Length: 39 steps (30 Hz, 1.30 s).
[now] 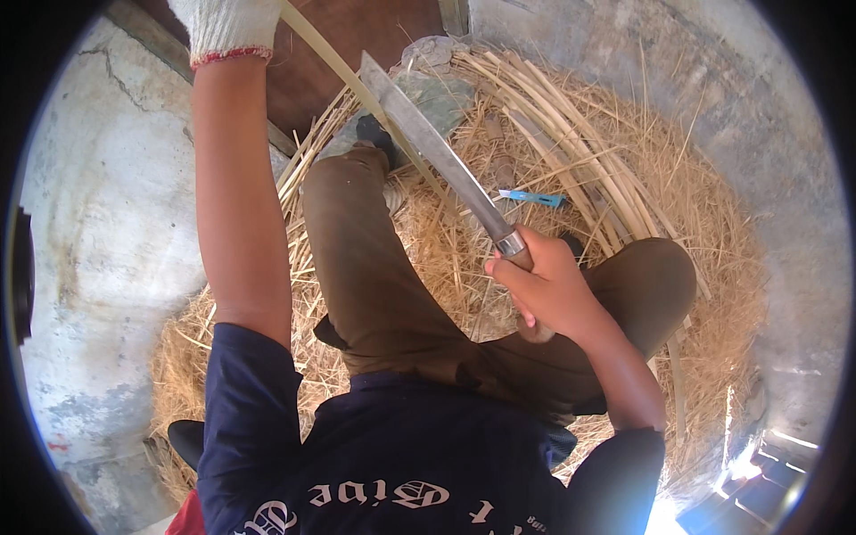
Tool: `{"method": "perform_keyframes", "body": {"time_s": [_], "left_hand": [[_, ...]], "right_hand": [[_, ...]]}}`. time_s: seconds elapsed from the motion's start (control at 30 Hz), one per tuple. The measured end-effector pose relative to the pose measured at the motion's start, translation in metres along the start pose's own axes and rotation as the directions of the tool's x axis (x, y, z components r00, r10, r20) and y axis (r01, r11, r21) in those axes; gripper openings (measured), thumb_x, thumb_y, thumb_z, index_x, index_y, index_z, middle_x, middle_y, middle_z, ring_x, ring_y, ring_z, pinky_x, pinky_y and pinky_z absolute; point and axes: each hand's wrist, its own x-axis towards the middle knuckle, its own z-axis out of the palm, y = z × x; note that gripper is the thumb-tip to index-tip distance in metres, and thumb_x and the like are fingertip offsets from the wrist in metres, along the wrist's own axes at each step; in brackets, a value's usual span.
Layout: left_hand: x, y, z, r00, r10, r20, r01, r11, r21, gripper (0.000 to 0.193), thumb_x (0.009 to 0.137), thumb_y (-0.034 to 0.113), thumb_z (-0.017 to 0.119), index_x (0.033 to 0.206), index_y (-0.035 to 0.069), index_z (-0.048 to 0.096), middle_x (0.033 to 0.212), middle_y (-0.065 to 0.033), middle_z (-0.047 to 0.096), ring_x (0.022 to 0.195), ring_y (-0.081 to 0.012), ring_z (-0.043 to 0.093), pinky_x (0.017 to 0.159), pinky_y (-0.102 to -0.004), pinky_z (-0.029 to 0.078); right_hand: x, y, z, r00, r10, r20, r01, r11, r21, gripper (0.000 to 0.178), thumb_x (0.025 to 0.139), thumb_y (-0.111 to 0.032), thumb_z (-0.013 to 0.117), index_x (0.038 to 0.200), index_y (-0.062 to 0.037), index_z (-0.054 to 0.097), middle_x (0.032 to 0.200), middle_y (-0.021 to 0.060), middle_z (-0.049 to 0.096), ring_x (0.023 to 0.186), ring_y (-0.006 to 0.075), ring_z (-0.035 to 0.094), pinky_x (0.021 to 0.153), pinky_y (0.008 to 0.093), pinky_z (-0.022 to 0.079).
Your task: The person sits on a concrete floor surrounded by straw and uses a large knife to split long bamboo strips into thinner slivers. They hold the bamboo with a gloved left hand and use the knife in their right hand to shave and split the material, discarding the resulting pieces onto the floor.
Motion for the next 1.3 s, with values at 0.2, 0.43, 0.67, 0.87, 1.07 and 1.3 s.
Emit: {"method": "perform_keyframes", "body": {"time_s": [0.2, 0.43, 0.67, 0.87, 1.07, 1.3], "left_hand": [[-0.006, -0.019, 0.017, 0.992, 0.113, -0.055, -0.111, 0.993, 0.025, 0.04, 0.107, 0.044, 0.056, 0.075, 0.02, 0.054, 0.058, 0.0058, 0.046, 0.043, -0.009, 0.039, 0.04, -0.0284, 0.03], [0.003, -0.021, 0.022, 0.989, 0.113, -0.091, -0.113, 0.994, 0.008, 0.036, 0.106, 0.042, 0.058, 0.078, 0.019, 0.058, 0.058, 0.0058, 0.047, 0.045, -0.009, 0.04, 0.042, -0.0276, 0.031], [0.007, -0.007, -0.011, 0.956, -0.064, 0.285, 0.114, 0.98, -0.163, 0.045, 0.103, 0.052, 0.06, 0.072, 0.022, 0.047, 0.057, 0.0092, 0.032, 0.045, -0.0085, 0.027, 0.043, -0.0263, 0.019], [0.011, -0.012, -0.017, 0.955, -0.11, 0.277, 0.166, 0.968, -0.19, 0.046, 0.103, 0.052, 0.059, 0.072, 0.022, 0.045, 0.058, 0.0092, 0.029, 0.047, -0.0085, 0.025, 0.044, -0.0267, 0.018], [0.004, -0.006, -0.018, 0.939, -0.06, 0.34, 0.121, 0.979, -0.161, 0.046, 0.104, 0.053, 0.056, 0.072, 0.022, 0.045, 0.058, 0.0097, 0.029, 0.047, -0.0081, 0.025, 0.043, -0.0269, 0.018], [0.011, -0.012, -0.018, 0.927, -0.042, 0.373, 0.118, 0.976, -0.184, 0.045, 0.106, 0.051, 0.054, 0.073, 0.022, 0.046, 0.059, 0.01, 0.029, 0.047, -0.0072, 0.025, 0.042, -0.026, 0.017]], "right_hand": [[-0.003, 0.023, 0.009, 0.819, -0.44, -0.369, 0.387, 0.898, -0.212, 0.015, 0.1, -0.013, 0.065, 0.098, -0.0007, 0.056, 0.063, 0.0011, 0.056, 0.059, 0.0078, 0.061, 0.052, 0.0314, 0.044], [0.006, 0.019, 0.004, 0.962, -0.221, -0.163, 0.124, 0.88, -0.459, 0.018, 0.099, -0.015, 0.064, 0.097, 0.0005, 0.056, 0.064, 0.0054, 0.058, 0.055, 0.0122, 0.06, 0.054, 0.036, 0.047], [0.005, 0.027, 0.003, 0.97, -0.108, -0.22, 0.062, 0.976, -0.208, 0.02, 0.098, -0.015, 0.065, 0.096, 0.0013, 0.055, 0.059, 0.0069, 0.056, 0.052, 0.0108, 0.055, 0.051, 0.0339, 0.042], [0.003, 0.02, 0.012, 0.905, -0.338, -0.257, 0.29, 0.935, -0.206, 0.02, 0.097, -0.015, 0.067, 0.094, 0.0002, 0.054, 0.059, 0.0048, 0.054, 0.052, 0.0088, 0.048, 0.052, 0.0324, 0.038], [0.002, 0.013, 0.008, 0.945, -0.287, -0.159, 0.229, 0.924, -0.307, 0.021, 0.096, -0.013, 0.069, 0.094, 0.0007, 0.054, 0.058, 0.0047, 0.051, 0.055, 0.0069, 0.048, 0.052, 0.0325, 0.037], [-0.004, 0.013, 0.007, 0.999, -0.034, -0.04, 0.04, 0.988, 0.15, 0.015, 0.098, -0.011, 0.067, 0.098, -0.0027, 0.054, 0.059, -0.0022, 0.052, 0.045, 0.0051, 0.048, 0.044, 0.027, 0.038]]}}
